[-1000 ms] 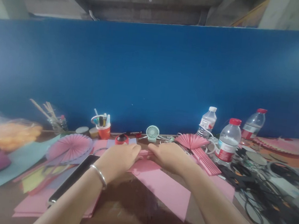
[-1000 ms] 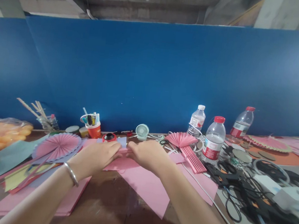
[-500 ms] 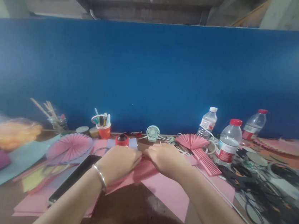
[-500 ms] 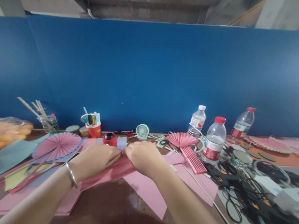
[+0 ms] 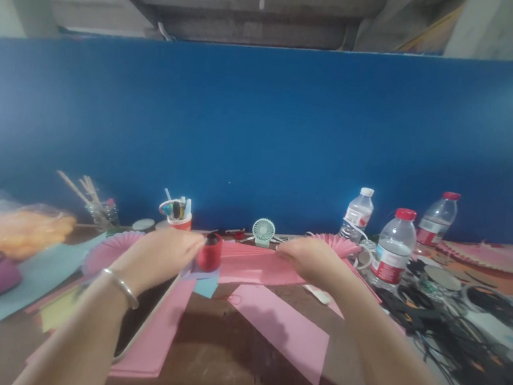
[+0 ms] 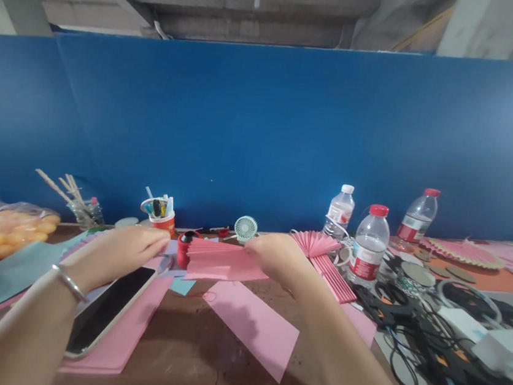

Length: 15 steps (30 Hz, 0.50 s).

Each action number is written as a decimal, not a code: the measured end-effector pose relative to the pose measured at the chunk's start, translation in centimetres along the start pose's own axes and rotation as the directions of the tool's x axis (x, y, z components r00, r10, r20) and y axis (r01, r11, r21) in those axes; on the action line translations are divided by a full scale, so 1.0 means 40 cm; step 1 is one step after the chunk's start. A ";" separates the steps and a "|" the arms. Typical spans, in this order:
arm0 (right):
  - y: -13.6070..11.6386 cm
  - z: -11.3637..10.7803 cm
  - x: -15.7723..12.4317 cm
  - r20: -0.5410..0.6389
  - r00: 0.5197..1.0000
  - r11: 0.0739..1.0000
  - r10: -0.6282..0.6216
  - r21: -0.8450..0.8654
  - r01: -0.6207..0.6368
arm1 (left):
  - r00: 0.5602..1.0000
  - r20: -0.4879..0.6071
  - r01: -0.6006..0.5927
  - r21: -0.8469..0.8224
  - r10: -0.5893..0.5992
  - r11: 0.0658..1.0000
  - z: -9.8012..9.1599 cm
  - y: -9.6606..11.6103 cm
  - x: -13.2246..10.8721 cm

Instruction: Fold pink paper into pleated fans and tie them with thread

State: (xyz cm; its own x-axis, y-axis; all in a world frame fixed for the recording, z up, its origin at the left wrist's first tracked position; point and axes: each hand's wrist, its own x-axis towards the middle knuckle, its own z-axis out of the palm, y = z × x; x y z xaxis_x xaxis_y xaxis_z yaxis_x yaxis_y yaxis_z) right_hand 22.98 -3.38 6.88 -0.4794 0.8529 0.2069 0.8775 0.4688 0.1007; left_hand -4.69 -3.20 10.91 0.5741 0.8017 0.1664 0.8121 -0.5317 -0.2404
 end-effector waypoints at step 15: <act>-0.064 -0.016 -0.004 -0.095 0.989 0.992 -0.111 0.046 0.116 | 0.996 -0.075 -0.058 -0.013 0.056 0.998 0.041 0.165 0.036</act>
State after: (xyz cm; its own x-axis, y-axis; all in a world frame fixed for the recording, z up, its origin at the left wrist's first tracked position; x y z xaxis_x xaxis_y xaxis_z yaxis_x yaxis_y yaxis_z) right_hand 20.82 -4.87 7.22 -0.5704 0.7699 0.2863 0.8148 0.5744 0.0786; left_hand 1.32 -5.10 7.99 0.6252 0.7478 0.2236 0.7790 -0.5805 -0.2370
